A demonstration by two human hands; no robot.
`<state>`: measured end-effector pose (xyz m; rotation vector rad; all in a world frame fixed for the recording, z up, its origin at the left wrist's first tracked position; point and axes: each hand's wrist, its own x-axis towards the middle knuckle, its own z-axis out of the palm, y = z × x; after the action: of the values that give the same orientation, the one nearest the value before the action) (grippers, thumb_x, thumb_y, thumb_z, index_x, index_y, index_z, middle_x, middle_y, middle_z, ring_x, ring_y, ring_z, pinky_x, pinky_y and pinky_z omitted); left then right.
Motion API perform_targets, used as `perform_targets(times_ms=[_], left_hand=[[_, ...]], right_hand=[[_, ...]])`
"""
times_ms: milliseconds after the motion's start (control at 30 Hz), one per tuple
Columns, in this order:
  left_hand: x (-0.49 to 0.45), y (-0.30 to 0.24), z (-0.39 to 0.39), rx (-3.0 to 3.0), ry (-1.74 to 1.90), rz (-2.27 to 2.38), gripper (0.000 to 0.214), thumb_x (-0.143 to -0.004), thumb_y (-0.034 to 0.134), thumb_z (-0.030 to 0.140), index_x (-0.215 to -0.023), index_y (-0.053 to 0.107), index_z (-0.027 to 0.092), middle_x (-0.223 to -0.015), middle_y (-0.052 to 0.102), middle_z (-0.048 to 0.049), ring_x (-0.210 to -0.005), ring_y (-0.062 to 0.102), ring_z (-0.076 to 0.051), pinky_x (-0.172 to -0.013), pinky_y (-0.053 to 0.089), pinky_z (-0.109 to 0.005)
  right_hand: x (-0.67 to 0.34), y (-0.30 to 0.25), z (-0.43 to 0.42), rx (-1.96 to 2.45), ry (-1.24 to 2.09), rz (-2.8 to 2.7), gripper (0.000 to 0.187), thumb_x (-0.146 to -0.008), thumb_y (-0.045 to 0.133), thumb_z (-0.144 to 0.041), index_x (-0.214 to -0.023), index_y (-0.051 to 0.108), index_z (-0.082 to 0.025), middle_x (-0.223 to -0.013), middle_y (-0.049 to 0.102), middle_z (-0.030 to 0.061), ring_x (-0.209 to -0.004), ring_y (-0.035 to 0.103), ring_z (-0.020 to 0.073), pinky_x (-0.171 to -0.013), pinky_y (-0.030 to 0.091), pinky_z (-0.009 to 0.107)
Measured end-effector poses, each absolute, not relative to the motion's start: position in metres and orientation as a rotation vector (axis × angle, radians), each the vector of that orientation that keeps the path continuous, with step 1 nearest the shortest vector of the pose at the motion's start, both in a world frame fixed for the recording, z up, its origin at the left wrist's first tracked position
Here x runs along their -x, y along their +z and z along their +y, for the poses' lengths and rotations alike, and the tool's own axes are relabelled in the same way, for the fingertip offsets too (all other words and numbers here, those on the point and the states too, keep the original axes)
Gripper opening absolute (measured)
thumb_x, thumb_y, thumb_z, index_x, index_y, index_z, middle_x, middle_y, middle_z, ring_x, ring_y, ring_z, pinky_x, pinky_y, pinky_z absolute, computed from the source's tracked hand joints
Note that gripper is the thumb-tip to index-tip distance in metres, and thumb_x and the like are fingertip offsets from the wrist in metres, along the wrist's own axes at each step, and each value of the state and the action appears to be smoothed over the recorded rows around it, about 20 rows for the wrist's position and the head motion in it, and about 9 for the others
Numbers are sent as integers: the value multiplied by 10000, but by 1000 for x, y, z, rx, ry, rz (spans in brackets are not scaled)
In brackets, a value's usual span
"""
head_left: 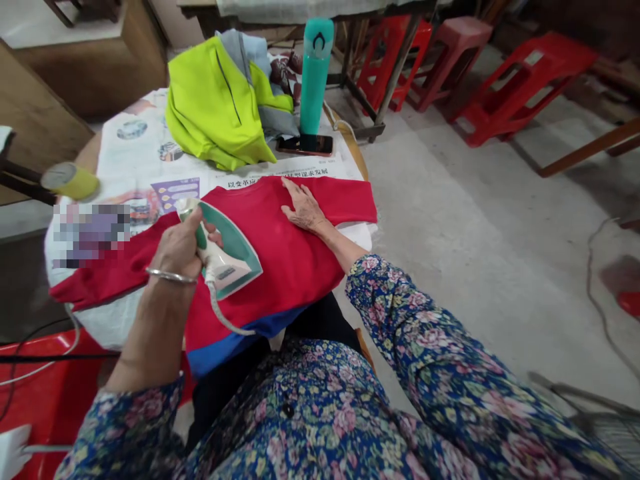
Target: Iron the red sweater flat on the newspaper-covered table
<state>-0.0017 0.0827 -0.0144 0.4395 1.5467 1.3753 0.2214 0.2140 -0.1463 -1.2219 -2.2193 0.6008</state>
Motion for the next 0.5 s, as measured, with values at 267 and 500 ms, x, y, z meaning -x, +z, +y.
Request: perform_targets(times_ms=[267,500], left_hand=[[-17,-43,22,-688,1304,1585,386,-1081,552,578,-889,608,248,-695,646,-2,-625,673,-191,-622,601,-316],[6,-94,-5,-957,1444,2019,337,-1054,521,507,-822,508,263,-605,482,77,-521,488,-134,-528,449,-251]], right_hand=[[-209,-126,190,1339,738,-2120,659,-929,690,-153,-1587,649,-127,-1704,591,214,-1685,430,390,-1397,180,703],[-147,-83,110,888,1149,-2063,424,-1132,624,-529,-1408,782,-248,-1540,738,110,-1546,607,289,-1295,464,481]])
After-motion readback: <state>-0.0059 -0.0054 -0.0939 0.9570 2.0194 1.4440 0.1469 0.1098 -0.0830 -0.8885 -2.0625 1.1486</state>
